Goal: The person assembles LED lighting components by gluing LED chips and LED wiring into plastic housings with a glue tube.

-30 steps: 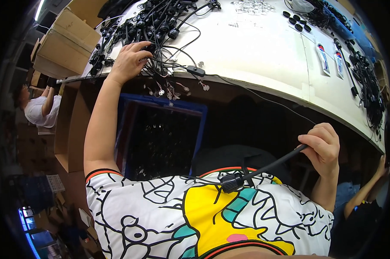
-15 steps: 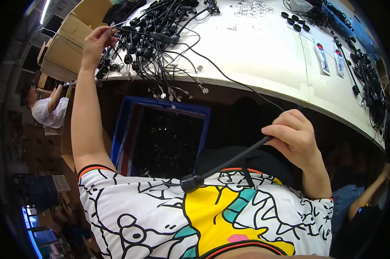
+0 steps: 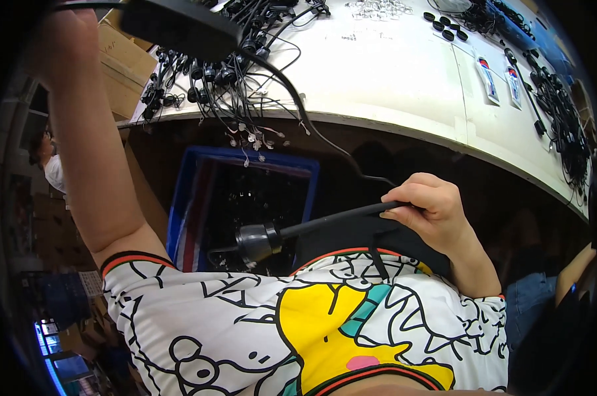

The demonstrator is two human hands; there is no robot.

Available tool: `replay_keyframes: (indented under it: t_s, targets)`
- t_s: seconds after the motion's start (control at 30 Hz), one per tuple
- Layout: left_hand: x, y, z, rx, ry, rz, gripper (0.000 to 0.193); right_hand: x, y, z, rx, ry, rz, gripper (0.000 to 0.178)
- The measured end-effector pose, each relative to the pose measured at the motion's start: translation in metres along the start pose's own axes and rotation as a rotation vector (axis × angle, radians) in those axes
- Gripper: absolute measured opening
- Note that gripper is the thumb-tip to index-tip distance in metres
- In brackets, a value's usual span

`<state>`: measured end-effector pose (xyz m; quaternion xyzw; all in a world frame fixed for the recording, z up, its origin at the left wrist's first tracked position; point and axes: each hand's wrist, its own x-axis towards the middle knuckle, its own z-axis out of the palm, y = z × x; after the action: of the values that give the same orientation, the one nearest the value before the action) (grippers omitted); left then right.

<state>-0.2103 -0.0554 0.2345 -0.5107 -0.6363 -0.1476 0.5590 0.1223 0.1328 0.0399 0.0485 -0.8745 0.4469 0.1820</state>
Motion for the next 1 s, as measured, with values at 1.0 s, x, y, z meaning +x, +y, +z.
replay_keyframes:
  t_s: [1.0]
  targets:
    - [-0.078, 0.248, 0.111, -1.506, -1.064, -0.821, 0.016, -0.093, 0.037, -0.033, 0.729, 0.348, 0.42, 0.012]
